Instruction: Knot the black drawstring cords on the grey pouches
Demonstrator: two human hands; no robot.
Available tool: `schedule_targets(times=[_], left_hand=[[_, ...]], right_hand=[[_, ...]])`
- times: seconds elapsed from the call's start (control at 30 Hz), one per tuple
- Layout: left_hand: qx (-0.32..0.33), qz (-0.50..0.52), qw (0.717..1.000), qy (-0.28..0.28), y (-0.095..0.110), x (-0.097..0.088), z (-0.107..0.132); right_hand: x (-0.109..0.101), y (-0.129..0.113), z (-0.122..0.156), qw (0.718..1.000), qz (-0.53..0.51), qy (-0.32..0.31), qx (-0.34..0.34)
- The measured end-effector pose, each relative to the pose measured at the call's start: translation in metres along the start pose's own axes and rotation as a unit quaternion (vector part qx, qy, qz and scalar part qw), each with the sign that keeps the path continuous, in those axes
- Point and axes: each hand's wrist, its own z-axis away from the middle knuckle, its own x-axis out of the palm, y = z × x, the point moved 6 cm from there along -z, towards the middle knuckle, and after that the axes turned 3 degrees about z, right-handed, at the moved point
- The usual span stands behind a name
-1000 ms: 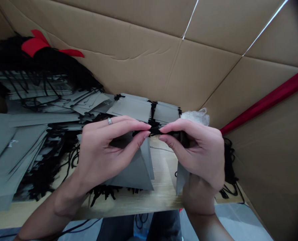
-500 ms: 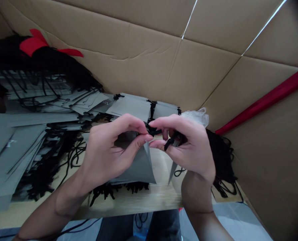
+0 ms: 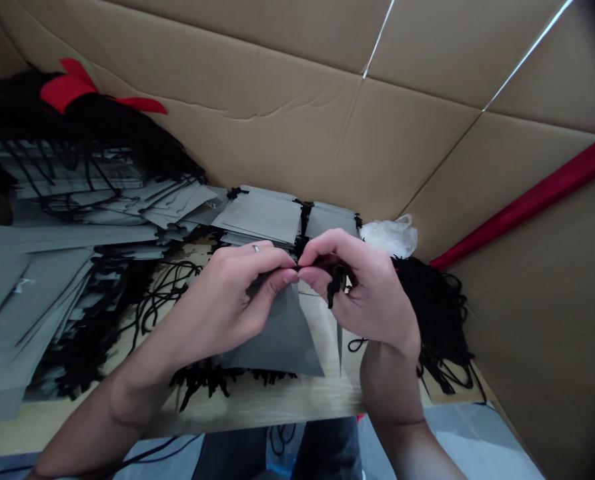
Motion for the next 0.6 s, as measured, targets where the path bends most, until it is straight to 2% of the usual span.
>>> schedule_targets(times=[0.17, 0.27, 0.37, 0.5, 0.6], left_hand=[[0.019, 0.006, 0.999, 0.040, 0.004, -0.002, 0.000], [0.048, 0.051, 0.997, 0.038, 0.007, -0.002, 0.000], [0.073, 0.148, 0.986, 0.022, 0.007, -0.003, 0.002], [0.057, 0.234, 0.971, 0.008, 0.005, -0.005, 0.003], [0.043, 0.255, 0.966, 0.003, 0.007, -0.006, 0.003]], right_hand=[[0.004, -0.001, -0.001, 0.998, -0.055, 0.008, 0.006], [0.004, 0.001, 0.000, 0.989, -0.141, 0.006, 0.037], [0.009, 0.004, 0.002, 0.963, -0.265, -0.003, 0.055], [0.022, 0.012, 0.002, 0.909, -0.413, -0.021, 0.044], [0.028, 0.018, 0.000, 0.890, -0.451, -0.027, 0.054]])
